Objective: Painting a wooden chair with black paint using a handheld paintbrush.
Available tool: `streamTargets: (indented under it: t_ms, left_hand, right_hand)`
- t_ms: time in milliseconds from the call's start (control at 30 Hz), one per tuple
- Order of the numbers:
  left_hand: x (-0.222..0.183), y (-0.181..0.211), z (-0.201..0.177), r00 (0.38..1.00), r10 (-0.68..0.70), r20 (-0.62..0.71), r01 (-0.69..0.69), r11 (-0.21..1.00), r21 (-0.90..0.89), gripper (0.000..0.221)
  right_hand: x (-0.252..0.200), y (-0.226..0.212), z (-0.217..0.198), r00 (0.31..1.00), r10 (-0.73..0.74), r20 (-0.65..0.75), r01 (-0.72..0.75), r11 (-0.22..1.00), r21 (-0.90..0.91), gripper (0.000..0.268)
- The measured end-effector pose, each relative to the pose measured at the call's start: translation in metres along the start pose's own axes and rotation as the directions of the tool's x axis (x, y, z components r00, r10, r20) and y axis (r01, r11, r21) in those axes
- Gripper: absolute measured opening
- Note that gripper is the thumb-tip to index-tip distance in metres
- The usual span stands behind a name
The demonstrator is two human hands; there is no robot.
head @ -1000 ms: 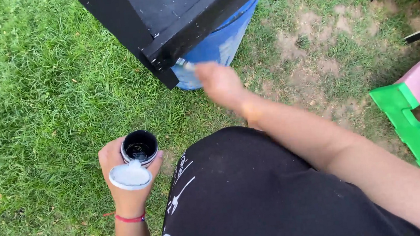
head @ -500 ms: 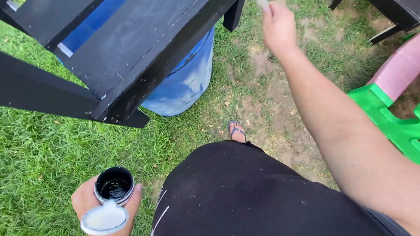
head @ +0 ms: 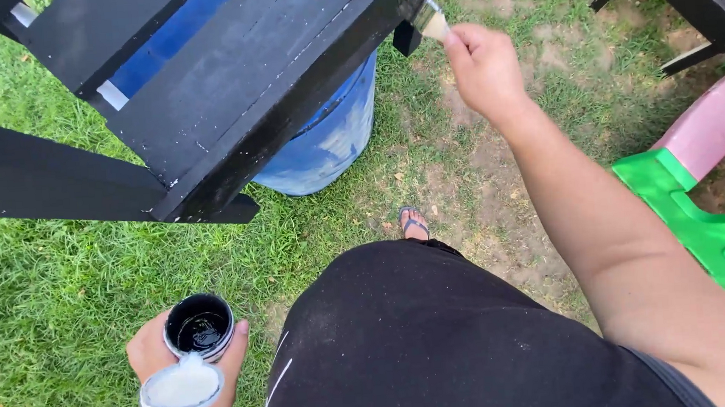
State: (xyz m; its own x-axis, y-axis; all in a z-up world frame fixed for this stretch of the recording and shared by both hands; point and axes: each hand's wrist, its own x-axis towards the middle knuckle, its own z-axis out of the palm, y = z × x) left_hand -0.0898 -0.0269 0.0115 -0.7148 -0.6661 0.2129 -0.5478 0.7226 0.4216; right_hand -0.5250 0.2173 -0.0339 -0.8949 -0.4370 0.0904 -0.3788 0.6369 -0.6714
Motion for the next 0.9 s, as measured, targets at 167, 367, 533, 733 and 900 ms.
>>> streamTargets:
  t_ms: [167,367,533,733,900]
  left_hand:
    - [-0.003,0.002,-0.002,1.000,0.017,-0.017,-0.018,0.999,-0.048,0.059]
    - [-0.013,-0.008,0.004,1.000,-0.027,-0.009,0.027,0.999,-0.021,0.067]
    - [-0.012,-0.001,0.003,1.000,-0.013,-0.020,0.013,1.000,-0.001,0.066]
    - [-0.007,-0.001,-0.001,0.999,-0.018,0.032,0.016,0.999,0.045,0.059]
    - [-0.010,0.001,-0.002,1.000,0.015,0.000,-0.015,0.999,0.052,0.065]
  right_hand:
    - [0.003,0.006,-0.003,1.000,0.026,-0.003,-0.026,0.997,0.067,0.037]
    - [0.022,0.037,0.017,0.986,0.078,-0.149,-0.082,0.996,-0.024,0.030]
    - [0.016,0.004,0.088,0.976,-0.185,-0.111,0.179,0.982,-0.062,0.020]
    - [-0.006,0.012,0.086,0.925,-0.327,0.191,0.364,0.906,-0.214,0.020]
    - [0.059,0.058,0.054,0.999,0.043,0.021,-0.036,0.962,-0.271,0.027]
